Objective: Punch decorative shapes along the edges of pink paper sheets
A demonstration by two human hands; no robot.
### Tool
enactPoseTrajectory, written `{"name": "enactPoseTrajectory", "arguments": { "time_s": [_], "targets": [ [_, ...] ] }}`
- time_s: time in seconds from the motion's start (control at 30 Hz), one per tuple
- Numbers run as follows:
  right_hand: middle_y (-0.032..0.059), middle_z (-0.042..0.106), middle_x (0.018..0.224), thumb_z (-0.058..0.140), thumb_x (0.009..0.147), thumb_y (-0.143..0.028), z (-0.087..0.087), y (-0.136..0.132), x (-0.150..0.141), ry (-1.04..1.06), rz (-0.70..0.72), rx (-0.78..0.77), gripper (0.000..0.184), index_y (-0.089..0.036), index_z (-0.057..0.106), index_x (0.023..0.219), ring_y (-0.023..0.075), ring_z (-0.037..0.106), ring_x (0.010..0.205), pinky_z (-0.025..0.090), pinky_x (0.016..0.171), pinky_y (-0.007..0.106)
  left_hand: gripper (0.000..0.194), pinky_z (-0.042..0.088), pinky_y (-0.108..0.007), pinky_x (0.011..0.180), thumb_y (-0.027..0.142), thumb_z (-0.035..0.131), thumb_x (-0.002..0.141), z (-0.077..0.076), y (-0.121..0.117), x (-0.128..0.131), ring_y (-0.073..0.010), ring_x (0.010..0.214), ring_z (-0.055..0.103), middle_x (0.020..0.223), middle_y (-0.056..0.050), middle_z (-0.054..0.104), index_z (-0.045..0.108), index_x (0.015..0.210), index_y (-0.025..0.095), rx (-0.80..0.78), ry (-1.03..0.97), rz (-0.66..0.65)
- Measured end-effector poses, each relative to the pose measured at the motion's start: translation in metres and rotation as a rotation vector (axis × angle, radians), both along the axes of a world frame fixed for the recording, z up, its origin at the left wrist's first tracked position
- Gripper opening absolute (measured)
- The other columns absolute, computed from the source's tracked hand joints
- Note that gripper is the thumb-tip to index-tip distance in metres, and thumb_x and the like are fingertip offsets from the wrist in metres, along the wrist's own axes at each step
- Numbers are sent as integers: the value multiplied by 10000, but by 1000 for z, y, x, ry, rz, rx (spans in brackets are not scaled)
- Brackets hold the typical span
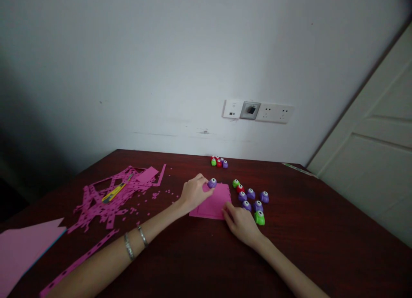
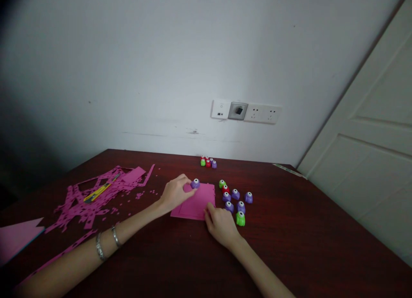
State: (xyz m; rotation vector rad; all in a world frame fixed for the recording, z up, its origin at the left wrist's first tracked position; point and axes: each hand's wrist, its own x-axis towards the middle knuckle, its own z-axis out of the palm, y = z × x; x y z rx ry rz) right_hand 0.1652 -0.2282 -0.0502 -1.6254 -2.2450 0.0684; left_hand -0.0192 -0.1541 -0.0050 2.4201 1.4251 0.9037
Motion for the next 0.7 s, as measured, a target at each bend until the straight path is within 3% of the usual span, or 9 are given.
{"name": "enactPoseTrajectory", "arguments": {
  "time_s": [0.1,0.27,0.5,0.7],
  "targets": [
    [33,636,664,361,888,-278,2,2,2,206,6,-8,250,-168,562,788,158,581,583,353,541,237,239,424,-246,672,421,548,774,-4,-3,2,-146,772,582,906,2,582,637,901,239,-9,29,3],
    [76,669,795,391,874,-314,10,6,0,614,-30,77,317,-133,640,951,182,601,722,452,680,274,251,443,-253,651,437,536,778,-8,-9,9,-148,748,585,879,0,578,633,846,215,36,78,-3],
    [46,610,803,402,871,-307,13,4,-19,718,-11,89,320,-146,582,1081,160,559,686,479,628,274,240,468,-256,667,403,524,793,-11,-14,12,-137,742,592,901,-8,599,630,866,200,108,9,-24],
    [38,564,786,398,870,-275,18,7,-23,696,0,73,260,-147,581,1003,143,524,651,461,605,263,214,493,-290,720,340,573,771,-15,-11,13,-149,763,607,875,-20,656,645,919,202,129,-148,-107]
  ]
}}
